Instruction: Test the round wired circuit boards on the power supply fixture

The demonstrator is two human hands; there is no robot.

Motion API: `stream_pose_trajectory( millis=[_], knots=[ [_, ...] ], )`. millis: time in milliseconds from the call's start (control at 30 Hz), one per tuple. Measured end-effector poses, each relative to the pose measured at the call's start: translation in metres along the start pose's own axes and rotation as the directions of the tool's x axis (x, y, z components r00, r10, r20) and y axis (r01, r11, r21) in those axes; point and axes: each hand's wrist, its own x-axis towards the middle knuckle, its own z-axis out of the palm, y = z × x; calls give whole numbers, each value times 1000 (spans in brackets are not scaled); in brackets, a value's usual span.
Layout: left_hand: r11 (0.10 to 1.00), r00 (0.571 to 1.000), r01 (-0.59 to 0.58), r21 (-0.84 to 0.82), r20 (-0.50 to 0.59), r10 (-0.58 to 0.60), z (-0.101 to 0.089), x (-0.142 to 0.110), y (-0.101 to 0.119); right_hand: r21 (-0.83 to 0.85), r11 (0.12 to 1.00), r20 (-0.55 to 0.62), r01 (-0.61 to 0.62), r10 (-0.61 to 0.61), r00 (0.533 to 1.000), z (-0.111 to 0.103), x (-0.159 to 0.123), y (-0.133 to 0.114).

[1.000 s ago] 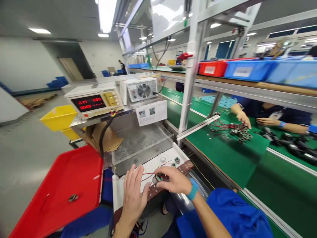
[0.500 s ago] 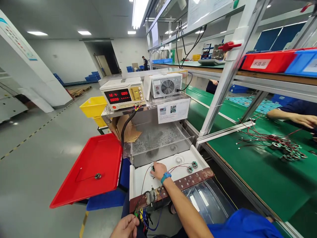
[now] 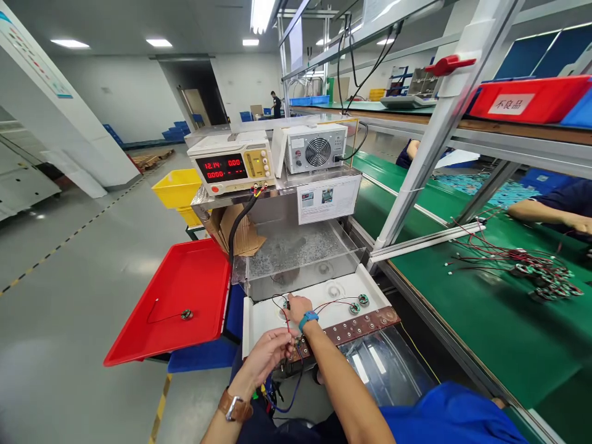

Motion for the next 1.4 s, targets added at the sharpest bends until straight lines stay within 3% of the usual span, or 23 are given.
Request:
stream_pose_trajectory(
  millis=[100,167,300,533,867,1400],
  knots=[
    [997,1000,-20,73,1,19,-4,19,0,35,999,7,-4,4,1000,1,1,2],
    [970,997,-77,230,-6,81,-8,29,-1,44,999,15,-5,5,1000,1,2,3],
    [811,972,-185,555,-16,233,-16,42,-1,46,999,14,-13,12,1000,1,4,4],
    [630,957,-154,761,-43,286,-29,59,-13,49,998,6,-36,36,999,9,7,6],
    [528,964,-101,843,-49,263,-37,69,-32,50,998,11,-36,35,999,16,11,9],
    [554,964,-107,825,-51,263,-35,68,-34,84,996,11,-24,23,1000,0,1,1]
  ],
)
